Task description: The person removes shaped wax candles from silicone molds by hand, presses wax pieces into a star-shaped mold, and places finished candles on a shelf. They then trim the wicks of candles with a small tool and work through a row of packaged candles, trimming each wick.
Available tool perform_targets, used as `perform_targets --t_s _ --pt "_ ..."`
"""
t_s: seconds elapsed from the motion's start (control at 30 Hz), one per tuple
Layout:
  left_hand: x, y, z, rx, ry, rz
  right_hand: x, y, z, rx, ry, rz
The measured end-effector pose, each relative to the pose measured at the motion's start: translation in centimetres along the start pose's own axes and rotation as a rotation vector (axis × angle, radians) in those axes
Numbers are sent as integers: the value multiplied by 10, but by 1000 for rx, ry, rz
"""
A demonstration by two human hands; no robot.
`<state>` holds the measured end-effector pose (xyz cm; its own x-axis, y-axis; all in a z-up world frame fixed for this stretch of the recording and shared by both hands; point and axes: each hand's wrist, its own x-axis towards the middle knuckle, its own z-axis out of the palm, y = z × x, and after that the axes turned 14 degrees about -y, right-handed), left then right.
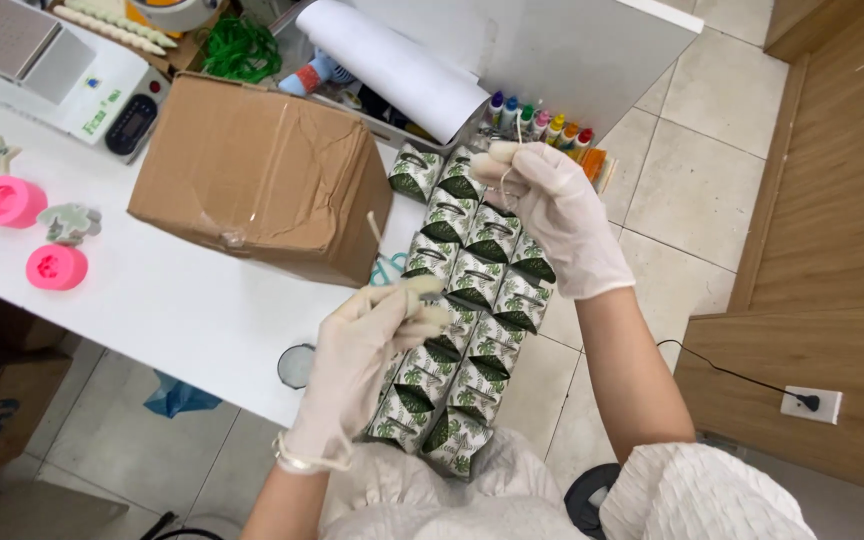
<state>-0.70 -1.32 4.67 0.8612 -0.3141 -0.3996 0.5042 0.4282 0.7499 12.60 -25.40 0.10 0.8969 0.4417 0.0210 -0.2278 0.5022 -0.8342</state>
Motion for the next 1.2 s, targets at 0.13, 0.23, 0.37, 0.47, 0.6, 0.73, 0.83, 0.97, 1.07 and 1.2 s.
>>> perform_targets --t_s 0.13,0.23,0.37,0.47,0.6,0.73,0.83,0.97,1.07,1.2 --pt "18 -13 -3 -66 -160 86 -33 9 62 30 -43 44" --pt "24 -20 -1 -88 -234 104 -47 21 82 103 -61 127" --pt "20 -25 1 -177 -256 14 -63 35 88 95 13 221" --pt "13 -29 0 -189 -296 -24 -72 41 85 152 46 211" --pt "14 -31 -3 -112 -343 -75 -83 49 67 203 19 141" --pt "13 -31 0 -100 -354 -112 -85 51 40 230 56 69" --pt "16 -31 3 -105 -310 -133 -78 42 21 142 166 -30" --pt "21 -16 12 -8 -155 -236 -56 26 -24 -71 223 -24" --pt "26 -17 7 -9 -64 -304 -22 11 -81 -273 376 -15" --pt "32 -41 -20 -51 49 -334 28 19 -156 -824 415 46"
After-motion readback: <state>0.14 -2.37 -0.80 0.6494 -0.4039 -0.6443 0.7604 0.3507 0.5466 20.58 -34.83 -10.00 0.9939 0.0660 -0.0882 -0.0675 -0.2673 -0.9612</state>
